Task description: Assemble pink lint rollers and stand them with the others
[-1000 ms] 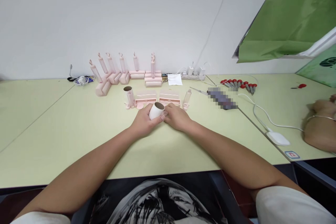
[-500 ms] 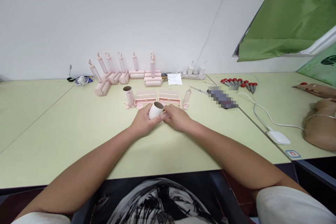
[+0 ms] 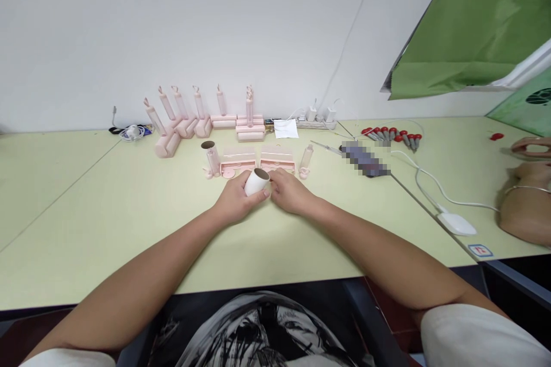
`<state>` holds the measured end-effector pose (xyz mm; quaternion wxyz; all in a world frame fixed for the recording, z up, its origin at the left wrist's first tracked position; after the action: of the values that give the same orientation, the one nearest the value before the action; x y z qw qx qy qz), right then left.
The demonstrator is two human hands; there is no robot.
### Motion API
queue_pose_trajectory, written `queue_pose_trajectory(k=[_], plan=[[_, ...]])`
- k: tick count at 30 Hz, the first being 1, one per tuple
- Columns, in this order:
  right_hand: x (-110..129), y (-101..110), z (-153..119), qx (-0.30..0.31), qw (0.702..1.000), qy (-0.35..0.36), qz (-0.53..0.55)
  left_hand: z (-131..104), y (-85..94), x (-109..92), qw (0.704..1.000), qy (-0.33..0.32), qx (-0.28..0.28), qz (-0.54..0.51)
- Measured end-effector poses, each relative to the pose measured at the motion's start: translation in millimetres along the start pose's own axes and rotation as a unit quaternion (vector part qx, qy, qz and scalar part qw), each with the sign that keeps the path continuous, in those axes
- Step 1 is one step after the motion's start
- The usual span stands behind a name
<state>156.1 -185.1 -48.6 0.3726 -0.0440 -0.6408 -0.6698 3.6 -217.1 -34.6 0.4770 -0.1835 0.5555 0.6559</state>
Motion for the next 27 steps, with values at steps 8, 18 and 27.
queue_pose_trajectory(k=[8,18,27], plan=[[-7,19,1,-0.084,0.917,-0.111,0.374,0,-1.9,1,1.0,0.011,0.022,0.019],[12,16,-13,-0.115,0.925,0.003,0.363,-1,-6.7,1,0.999,0.003,0.044,0.018],[23,8,-20,-0.072,0.95,0.016,0.303,-2,-14.7,-2,0.996,0.002,0.054,0.064]])
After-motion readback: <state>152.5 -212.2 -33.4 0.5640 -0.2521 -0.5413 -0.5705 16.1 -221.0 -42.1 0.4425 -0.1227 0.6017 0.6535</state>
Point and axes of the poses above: each hand's wrist, its own z-axis towards the middle knuckle, its own y-axis out of the back of the hand, x = y × z, the point moved 5 cm from there along z, towards the middle knuckle, and after that the axes turned 8 degrees about -y, right-handed, at the moved point
